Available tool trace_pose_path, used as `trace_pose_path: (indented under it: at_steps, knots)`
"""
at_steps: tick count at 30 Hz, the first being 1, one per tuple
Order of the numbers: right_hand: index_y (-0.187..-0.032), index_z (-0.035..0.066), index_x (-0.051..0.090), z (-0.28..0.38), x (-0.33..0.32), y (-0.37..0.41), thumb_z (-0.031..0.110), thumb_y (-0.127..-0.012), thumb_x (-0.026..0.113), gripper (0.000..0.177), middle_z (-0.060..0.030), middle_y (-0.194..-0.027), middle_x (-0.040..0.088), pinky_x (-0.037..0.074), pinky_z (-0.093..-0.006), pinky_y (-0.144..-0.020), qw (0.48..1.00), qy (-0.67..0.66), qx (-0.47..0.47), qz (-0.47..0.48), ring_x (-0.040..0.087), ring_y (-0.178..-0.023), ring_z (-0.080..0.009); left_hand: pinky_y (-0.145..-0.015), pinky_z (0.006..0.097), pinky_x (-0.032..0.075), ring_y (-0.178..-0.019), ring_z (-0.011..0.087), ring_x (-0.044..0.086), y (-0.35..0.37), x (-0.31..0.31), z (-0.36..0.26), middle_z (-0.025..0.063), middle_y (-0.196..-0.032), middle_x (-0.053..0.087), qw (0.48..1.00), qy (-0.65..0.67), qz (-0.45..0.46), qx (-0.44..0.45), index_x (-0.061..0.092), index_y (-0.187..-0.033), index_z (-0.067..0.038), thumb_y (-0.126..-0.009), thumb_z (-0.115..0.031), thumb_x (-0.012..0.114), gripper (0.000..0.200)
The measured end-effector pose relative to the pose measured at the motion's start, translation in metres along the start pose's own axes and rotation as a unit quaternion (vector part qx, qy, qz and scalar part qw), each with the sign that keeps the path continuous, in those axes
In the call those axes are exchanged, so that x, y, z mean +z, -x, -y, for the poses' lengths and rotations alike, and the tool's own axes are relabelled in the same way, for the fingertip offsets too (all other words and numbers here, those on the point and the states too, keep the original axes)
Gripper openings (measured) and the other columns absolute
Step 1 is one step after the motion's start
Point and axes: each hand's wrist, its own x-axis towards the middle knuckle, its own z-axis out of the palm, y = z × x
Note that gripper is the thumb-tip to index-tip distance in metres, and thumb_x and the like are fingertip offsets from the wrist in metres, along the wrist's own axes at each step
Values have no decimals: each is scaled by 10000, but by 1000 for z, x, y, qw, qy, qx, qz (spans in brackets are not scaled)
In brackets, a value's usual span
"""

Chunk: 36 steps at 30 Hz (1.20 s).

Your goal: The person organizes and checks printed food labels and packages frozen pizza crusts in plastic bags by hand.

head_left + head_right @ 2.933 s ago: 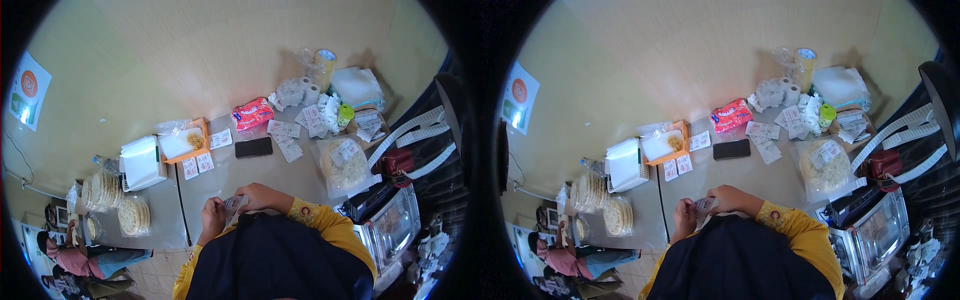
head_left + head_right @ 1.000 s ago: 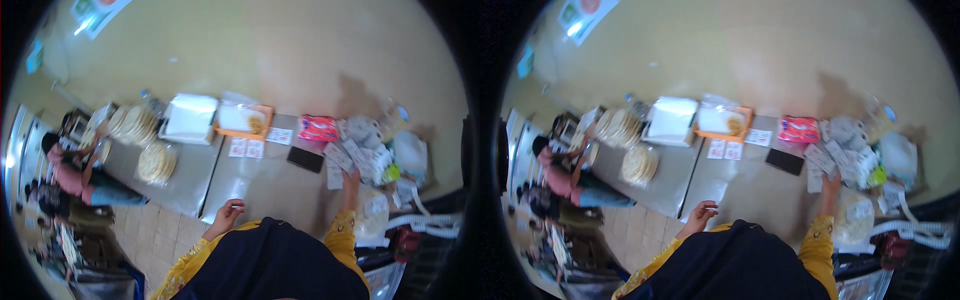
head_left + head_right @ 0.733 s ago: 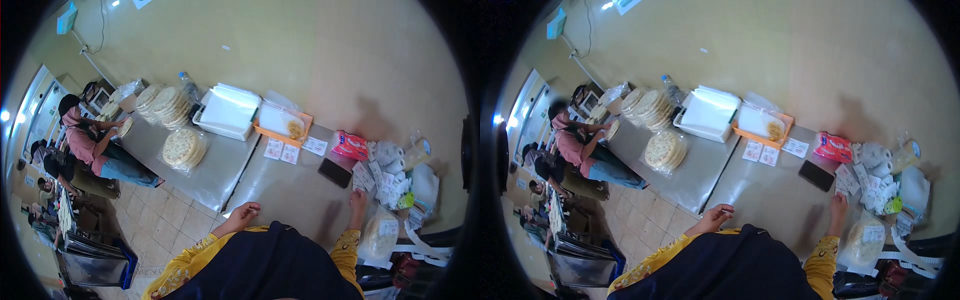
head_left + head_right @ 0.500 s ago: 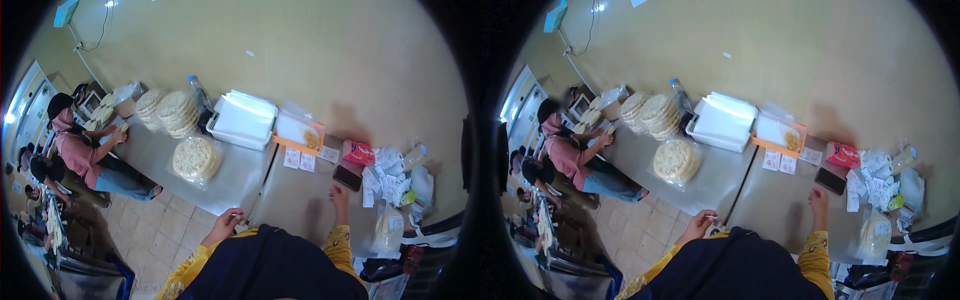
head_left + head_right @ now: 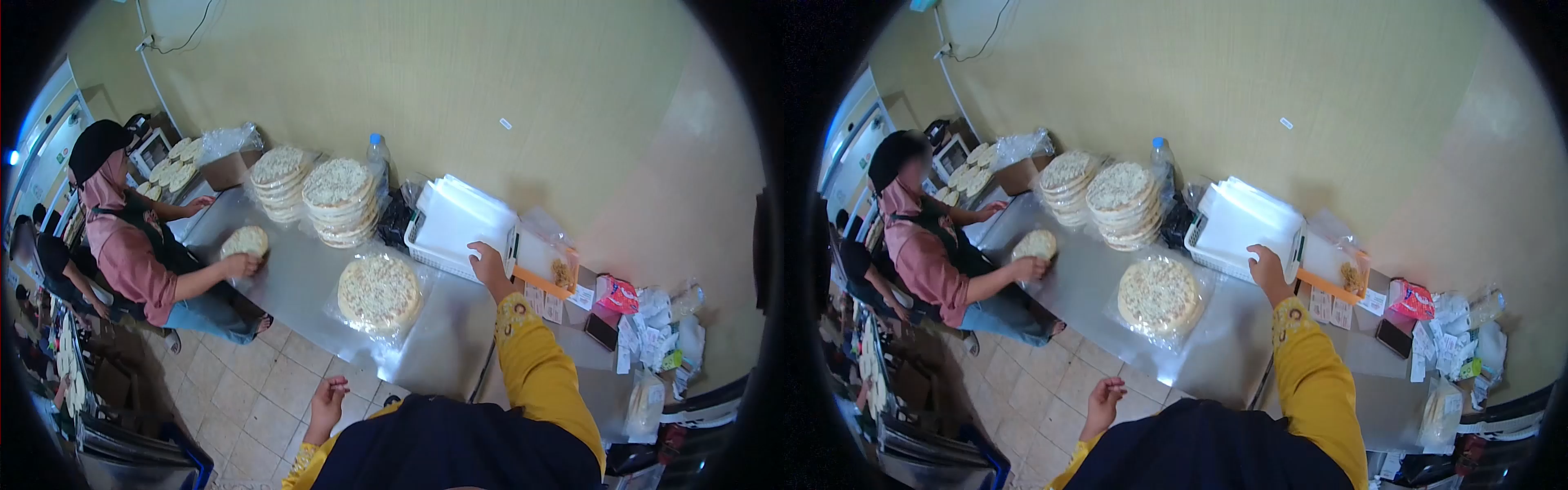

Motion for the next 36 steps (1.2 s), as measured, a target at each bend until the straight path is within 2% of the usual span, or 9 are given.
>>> trace_pose_path:
  at_steps: [3, 6, 11, 19, 25, 28, 30, 32, 36]
  knots:
    - [-1226, 130, 507, -47, 27, -37, 249, -681, 721, 597, -177, -1250, 494, 389, -359, -961, 995, 100, 17, 22, 472, -1160, -284, -751, 261, 474, -839, 151, 591, 4, -7, 5, 94, -968, 585, 999, -10, -18, -25, 513, -1056, 31, -892, -32, 485, 178]
    - [-1291, 167, 440, -33, 30, -46, 342, -607, 776, 783, -135, -1344, 405, 342, -354, -1007, 933, 298, 165, 120, 391, -1226, -291, -746, 257, 474, -839, 151, 597, 8, -12, 4, 95, -965, 592, 996, -30, -27, -82, 517, -1051, 29, -888, -18, 486, 173]
    - [-1243, 163, 503, -42, 39, -46, 323, -660, 742, 651, -129, -1325, 437, 376, -349, -979, 940, 291, 154, 84, 427, -1202, -265, -730, 238, 461, -857, 146, 603, -4, -12, -8, 91, -974, 606, 986, -71, -11, -153, 532, -1048, 13, -884, -39, 499, 175]
    - [-983, 106, 658, -86, 51, -48, 182, -789, 585, 222, -137, -1107, 598, 449, -381, -879, 977, 167, 127, -47, 583, -941, -308, -741, 236, 465, -842, 138, 600, -39, 1, 24, 85, -994, 607, 993, -35, 78, -82, 533, -1062, 5, -881, -49, 514, 190]
    - [-902, 66, 667, -66, -6, -75, 152, -792, 562, 174, -112, -819, 675, 521, -348, -711, 975, 169, 36, 143, 643, -757, -271, -773, 242, 465, -868, 142, 593, -48, 7, -9, 88, -1013, 595, 990, 16, 131, -48, 511, -1087, 6, -886, -39, 505, 206]
    - [-747, 34, 672, 21, -67, -55, 149, -742, 571, 154, -92, -663, 648, 512, -343, -550, 949, -27, 209, 236, 633, -593, -225, -797, 252, 463, -908, 151, 586, -58, 15, -29, 97, -1050, 577, 988, 36, 152, -7, 467, -1134, 9, -875, -42, 524, 270]
    - [-750, 21, 661, 40, -78, -31, 172, -759, 574, 174, -96, -668, 643, 507, -322, -514, 931, -15, 172, 321, 621, -571, -186, -812, 266, 462, -965, 163, 569, -68, 27, -55, 113, -1099, 553, 987, 33, 154, 27, 424, -1187, 16, -855, -67, 568, 371]
    - [-765, 9, 648, 80, -85, 6, 200, -781, 574, 205, -106, -678, 642, 506, -312, -497, 887, -25, 163, 432, 616, -564, -169, -906, 341, 422, -1066, 218, 528, -71, 46, -98, 153, -1177, 502, 978, -44, 164, 122, 318, -1295, 10, -797, -117, 653, 614]
    - [-808, 4, 626, 154, -64, 104, 242, -835, 556, 250, -75, -676, 632, 494, -298, -519, 764, -10, 155, 626, 611, -583, -162, -1029, 429, 278, -1115, 324, 490, -71, 96, -156, 203, -1203, 482, 840, -271, 252, 396, 225, -1373, -37, -752, -237, 699, 807]
